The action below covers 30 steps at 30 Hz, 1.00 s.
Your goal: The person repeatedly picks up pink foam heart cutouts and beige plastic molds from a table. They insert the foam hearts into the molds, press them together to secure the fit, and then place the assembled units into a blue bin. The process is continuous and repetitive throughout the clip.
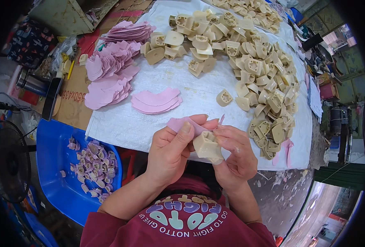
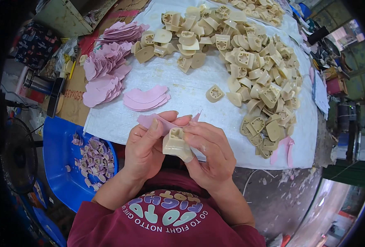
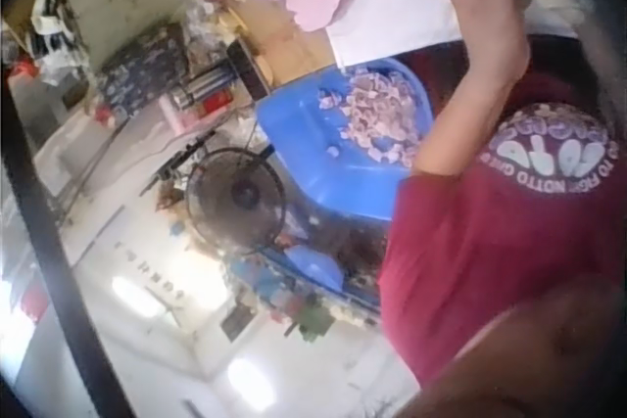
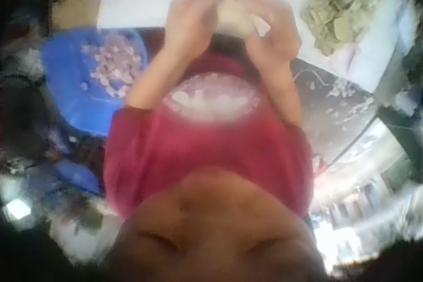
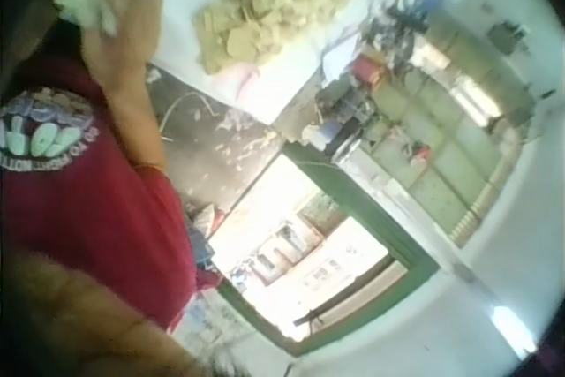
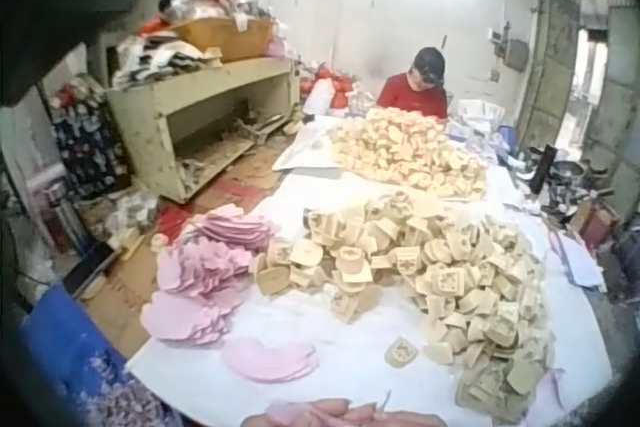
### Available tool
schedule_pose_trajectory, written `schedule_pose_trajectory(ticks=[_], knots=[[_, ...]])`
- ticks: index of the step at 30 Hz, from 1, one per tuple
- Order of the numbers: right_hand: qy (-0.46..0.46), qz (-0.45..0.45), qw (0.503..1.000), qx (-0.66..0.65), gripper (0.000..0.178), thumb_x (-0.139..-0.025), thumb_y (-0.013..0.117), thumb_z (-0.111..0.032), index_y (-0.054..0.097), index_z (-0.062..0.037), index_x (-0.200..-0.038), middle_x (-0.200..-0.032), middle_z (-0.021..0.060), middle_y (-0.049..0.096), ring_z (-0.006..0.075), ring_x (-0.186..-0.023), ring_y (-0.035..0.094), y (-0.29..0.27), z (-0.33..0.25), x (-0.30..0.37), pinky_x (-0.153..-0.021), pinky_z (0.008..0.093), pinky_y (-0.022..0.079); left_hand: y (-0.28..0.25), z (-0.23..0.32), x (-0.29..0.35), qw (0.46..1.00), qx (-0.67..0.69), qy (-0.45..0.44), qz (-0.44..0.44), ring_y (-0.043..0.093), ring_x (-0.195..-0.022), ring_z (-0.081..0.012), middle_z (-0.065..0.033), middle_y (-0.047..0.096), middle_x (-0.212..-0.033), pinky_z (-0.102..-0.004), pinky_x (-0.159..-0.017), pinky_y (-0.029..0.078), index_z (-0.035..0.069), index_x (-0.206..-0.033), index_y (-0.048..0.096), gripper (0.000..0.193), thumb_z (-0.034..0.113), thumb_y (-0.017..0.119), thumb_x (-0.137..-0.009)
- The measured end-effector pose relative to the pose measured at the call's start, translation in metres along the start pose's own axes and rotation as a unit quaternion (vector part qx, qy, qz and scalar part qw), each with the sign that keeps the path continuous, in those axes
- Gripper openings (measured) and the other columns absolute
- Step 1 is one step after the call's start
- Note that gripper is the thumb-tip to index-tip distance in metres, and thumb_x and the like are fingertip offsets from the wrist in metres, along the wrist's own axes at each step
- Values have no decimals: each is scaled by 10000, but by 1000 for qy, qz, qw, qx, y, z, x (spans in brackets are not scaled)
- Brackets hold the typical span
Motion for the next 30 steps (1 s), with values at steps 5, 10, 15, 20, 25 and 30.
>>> schedule_pose_trajectory(ticks=[5, 10, 15, 20, 25, 30], knots=[[2, 6, 1000, -3, 331, -684, 754, 11, 643, -3, -995, -1033, 152, 669, 313, -947, 649, 0, 2, 0, -825, 380, 542, 2, 1, 1, 1000, 4, -8, 8, 616, -1112, -228, -202, 617, -1226, -352, -943, 506, -34, -1266, 527, 387, 257, 477, -1016], [-17, -4, 998, 54, 351, -651, 769, -11, 634, -34, -974, -999, 105, 662, 306, -934, 617, -1, 3, -3, -824, 392, 519, 1, 4, 1, 999, -43, 17, 14, 626, -1080, -208, -193, 647, -1168, -342, -927, 505, -50, -1194, 587, 320, 193, 508, -1001], [-43, -53, 986, 152, 343, -620, 758, -63, 624, -70, -935, -929, 62, 633, 271, -874, 566, -7, 3, -11, -772, 394, 417, -1, 16, 1, 951, -289, 92, 55, 654, -1022, -225, -213, 678, -1082, -352, -905, 515, -76, -1067, 650, 233, 112, 584, -946], [-40, -127, 973, 188, 315, -611, 741, -99, 608, -70, -896, -882, 61, 601, 269, -846, 546, -8, 3, -13, -764, 398, 370, -17, 9, -3, 979, -202, -7, 29, 662, -997, -230, -213, 671, -1103, -338, -888, 525, -68, -1055, 661, 222, 107, 594, -938], [-13, -191, 959, 207, 284, -603, 708, -85, 576, -61, -854, -822, 68, 531, 274, -822, 512, -6, 2, -14, -764, 406, 357, -20, 2, 4, 976, -202, -77, 36, 645, -1020, -212, -209, 660, -1140, -323, -897, 506, -59, -1087, 665, 258, 146, 586, -951], [-6, -228, 951, 211, 288, -603, 698, -80, 571, -60, -860, -817, 71, 529, 272, -816, 509, 3, 14, -5, -766, 400, 354, -10, 6, 4, 888, -458, -4, -42, 627, -989, -145, -167, 679, -1086, -286, -872, 491, -62, -1170, 637, 304, 145, 582, -954]])
Point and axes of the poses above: each hand's wrist, its own x-axis away from the middle knuckle, its own y-axis out of the palm, z = x × y, the point moved 4 cm from there along -x, towards the middle knuckle
